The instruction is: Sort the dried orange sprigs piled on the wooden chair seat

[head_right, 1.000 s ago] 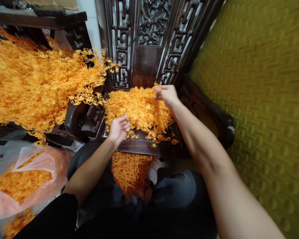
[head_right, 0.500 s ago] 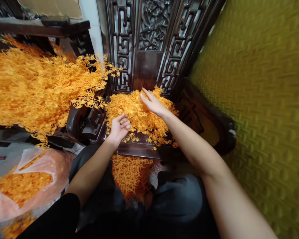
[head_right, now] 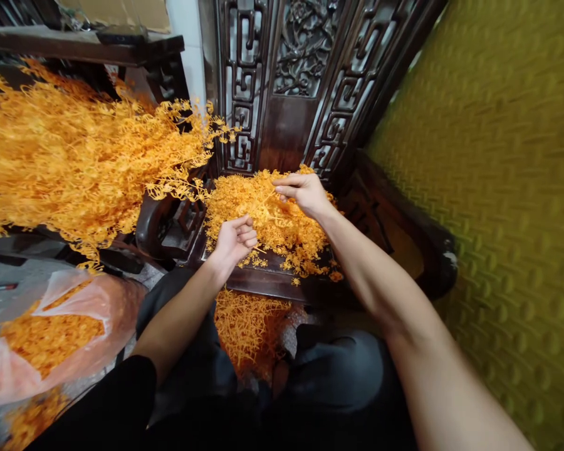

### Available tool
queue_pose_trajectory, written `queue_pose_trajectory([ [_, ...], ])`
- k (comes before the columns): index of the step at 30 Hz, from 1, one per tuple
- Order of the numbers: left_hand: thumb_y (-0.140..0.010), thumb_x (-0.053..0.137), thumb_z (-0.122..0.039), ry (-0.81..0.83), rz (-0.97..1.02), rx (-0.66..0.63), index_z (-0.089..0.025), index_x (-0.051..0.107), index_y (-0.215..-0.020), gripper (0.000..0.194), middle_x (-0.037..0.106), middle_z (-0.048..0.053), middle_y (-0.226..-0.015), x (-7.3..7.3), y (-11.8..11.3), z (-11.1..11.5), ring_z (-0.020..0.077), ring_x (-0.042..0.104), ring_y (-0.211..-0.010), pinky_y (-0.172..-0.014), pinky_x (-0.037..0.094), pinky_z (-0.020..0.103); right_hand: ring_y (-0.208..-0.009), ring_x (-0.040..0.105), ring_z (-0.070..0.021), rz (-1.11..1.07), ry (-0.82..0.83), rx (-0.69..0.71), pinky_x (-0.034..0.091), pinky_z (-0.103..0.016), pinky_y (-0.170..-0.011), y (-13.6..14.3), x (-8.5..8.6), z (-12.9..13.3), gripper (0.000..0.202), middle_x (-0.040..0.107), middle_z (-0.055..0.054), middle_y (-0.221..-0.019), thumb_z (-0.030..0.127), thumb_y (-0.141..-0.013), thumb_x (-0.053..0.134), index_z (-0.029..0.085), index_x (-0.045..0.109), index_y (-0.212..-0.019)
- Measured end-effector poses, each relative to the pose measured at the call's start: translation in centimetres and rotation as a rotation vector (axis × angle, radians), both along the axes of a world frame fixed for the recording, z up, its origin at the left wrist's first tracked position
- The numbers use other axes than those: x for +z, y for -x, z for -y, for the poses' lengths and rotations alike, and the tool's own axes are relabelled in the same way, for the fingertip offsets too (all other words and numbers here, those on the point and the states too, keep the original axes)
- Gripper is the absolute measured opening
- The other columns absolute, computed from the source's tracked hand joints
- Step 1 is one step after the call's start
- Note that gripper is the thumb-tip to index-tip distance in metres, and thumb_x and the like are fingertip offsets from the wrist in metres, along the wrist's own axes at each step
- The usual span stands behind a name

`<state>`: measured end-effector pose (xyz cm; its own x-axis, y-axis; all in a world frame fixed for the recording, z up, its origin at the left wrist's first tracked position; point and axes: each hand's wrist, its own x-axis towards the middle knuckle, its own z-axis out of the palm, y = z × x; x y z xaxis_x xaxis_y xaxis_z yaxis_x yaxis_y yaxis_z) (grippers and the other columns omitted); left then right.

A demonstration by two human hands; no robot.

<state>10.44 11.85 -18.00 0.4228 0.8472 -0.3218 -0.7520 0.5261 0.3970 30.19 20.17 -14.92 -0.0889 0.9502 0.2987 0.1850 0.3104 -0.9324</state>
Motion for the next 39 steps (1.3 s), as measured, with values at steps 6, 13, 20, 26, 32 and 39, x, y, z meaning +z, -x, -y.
queue_pose_trajectory([
  [6,-0.092,0.057,-0.014,0.013,-0.016,0.040,-0.015,0.049,-0.066,0.027,0.017,-0.011,-0.049,0.6,2.7,-0.3,0.0030,0.016,-0.036,-0.039,0.013,0.019,-0.057,0.057,-0.0132,-0.141,-0.019,-0.090,0.050,-0.035,-0.060,-4.8,0.7,-1.5,0.030,0.067,-0.004,-0.071,0.035,-0.063,0.091,0.018,0.079,-0.085],
  [13,-0.095,0.057,-0.018,-0.132,0.041,0.114,-0.013,0.055,-0.068,0.027,0.017,-0.011,-0.051,0.8,3.2,-0.6,0.0031,0.017,-0.038,-0.041,0.017,0.021,-0.108,0.066,-0.0281,0.257,-0.041,-0.097,0.051,-0.049,-0.102,-5.3,-0.3,-0.7,0.023,0.071,-0.011,-0.112,0.029,-0.071,0.085,0.020,0.082,-0.092],
  [20,-0.096,0.057,-0.021,-0.215,-0.017,0.073,-0.012,0.058,-0.069,0.029,0.018,-0.010,-0.052,-0.1,1.1,-0.3,0.0032,0.017,-0.040,-0.042,0.018,0.020,-0.121,0.063,-0.0308,0.288,0.125,0.170,0.043,-0.055,-0.115,1.3,1.6,2.2,0.054,0.071,-0.011,-0.128,0.066,-0.091,0.060,0.022,0.075,-0.117],
  [26,-0.089,0.071,-0.028,-0.310,-0.196,0.160,-0.014,0.054,-0.066,0.031,0.022,-0.011,-0.051,-0.1,0.5,-0.1,0.0026,0.018,-0.040,-0.043,0.016,0.019,-0.125,0.060,-0.0311,0.382,0.111,0.272,0.039,-0.052,-0.119,4.0,1.7,4.3,0.060,0.069,-0.009,-0.131,0.061,-0.076,0.080,0.026,0.070,-0.124],
  [32,-0.085,0.070,-0.026,-0.290,-0.349,0.127,-0.014,0.054,-0.061,0.031,0.023,-0.010,-0.048,-0.1,0.2,0.8,0.0020,0.018,-0.038,-0.042,0.011,0.019,-0.064,0.048,-0.0131,0.359,0.090,0.304,0.044,-0.031,-0.065,2.9,0.3,3.5,0.046,0.054,0.002,-0.067,0.064,-0.083,0.071,0.021,0.064,-0.069],
  [39,-0.083,0.070,-0.023,-0.142,-0.345,0.080,-0.015,0.050,-0.060,0.032,0.024,-0.010,-0.047,-0.1,-0.9,1.6,0.0017,0.018,-0.038,-0.041,0.010,0.019,-0.062,0.047,-0.0119,0.207,0.331,0.338,0.042,-0.026,-0.050,0.5,-1.4,1.9,0.045,0.059,0.001,-0.067,0.062,-0.063,0.087,0.020,0.071,-0.069],
])
